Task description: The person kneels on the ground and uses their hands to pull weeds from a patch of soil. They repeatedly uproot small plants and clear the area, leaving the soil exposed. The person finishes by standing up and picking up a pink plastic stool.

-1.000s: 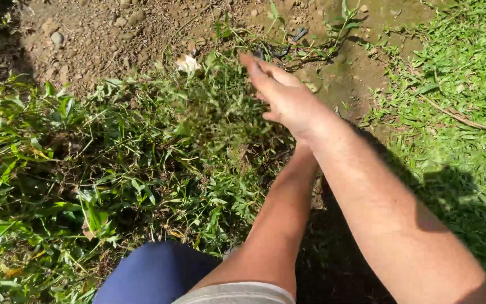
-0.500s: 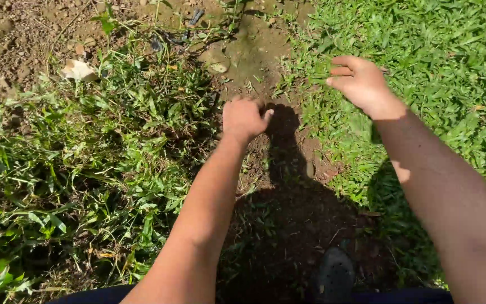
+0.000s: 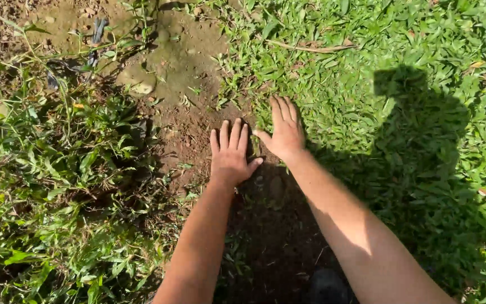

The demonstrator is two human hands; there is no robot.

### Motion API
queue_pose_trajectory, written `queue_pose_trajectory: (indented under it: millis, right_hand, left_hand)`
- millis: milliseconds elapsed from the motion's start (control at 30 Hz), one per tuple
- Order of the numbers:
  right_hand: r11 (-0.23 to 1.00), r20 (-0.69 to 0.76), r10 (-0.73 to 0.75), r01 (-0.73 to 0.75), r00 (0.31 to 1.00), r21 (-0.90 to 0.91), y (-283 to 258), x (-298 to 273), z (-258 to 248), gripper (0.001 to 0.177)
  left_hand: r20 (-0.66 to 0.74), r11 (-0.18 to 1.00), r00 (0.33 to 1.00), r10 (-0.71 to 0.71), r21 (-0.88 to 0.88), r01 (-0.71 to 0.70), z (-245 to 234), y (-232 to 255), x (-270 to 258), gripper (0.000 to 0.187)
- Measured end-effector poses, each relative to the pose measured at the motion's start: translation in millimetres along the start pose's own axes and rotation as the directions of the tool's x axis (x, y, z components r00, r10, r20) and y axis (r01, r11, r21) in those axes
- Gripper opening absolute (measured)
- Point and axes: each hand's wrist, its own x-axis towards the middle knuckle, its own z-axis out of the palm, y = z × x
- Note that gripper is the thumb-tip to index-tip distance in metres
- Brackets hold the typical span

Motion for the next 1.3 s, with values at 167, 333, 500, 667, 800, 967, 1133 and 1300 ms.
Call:
queue_pose_trajectory:
  millis: [167, 333, 500, 667, 800, 967, 1133, 1300]
  right_hand:
    - [0.966, -0.305, -0.244, 0.202, 0.921, -0.163, 81.2, 46.8, 98.8, 0.048]
    - [0.974, -0.527, -0.15, 0.216, 0.837, 0.066, 115.3, 74.2, 148.1, 0.014]
    - [0.986, -0.65, -0.031, 0.131, 0.759, 0.106, 77.0, 74.8, 125.3, 0.025]
    - [0.846, -0.702, 0.051, 0.343, 0.711, 0.408, 85.2, 64.3, 128.9, 0.039]
    - [0.64, -0.413, 0.48, 0.014, 0.774, 0.769, 54.4, 28.0, 108.0, 0.023]
    - [0.396, -0.207, 0.818, -0.263, 0.537, 0.88, 67.9, -4.9, 102.2, 0.078]
    - [0.33, -0.192, 0.835, -0.19, 0.515, 0.925, 60.4, -27.0, 107.9, 0.087]
    - [0.078, -0.021, 0.908, -0.119, 0.418, 0.99, 73.6, -54.8, 35.0, 0.08]
  left_hand:
    - [-0.043, 0.999, 0.999, 0.022, 0.05, -0.019, 13.2, -1.6, 9.3, 0.103]
    - [-0.039, 0.999, 0.999, 0.02, 0.031, -0.019, 10.6, -3.0, 13.7, 0.107]
    - [-0.033, 1.0, 0.999, 0.021, 0.018, -0.02, 17.2, -3.1, 18.9, 0.109]
    - [-0.043, 1.0, 0.999, 0.025, -0.006, -0.026, 14.3, -3.8, 19.8, 0.107]
    - [-0.027, 0.999, 0.999, 0.045, -0.017, -0.045, 13.7, -4.9, 8.4, 0.109]
    - [-0.078, 0.998, 0.995, 0.063, -0.026, -0.065, 14.7, -9.7, 12.4, 0.114]
    - [-0.087, 0.991, 0.989, 0.123, -0.039, -0.127, 12.8, -17.6, -8.0, 0.105]
    - [-0.069, 0.99, 0.989, 0.129, 0.061, -0.125, 2.3, -31.5, -37.3, 0.081]
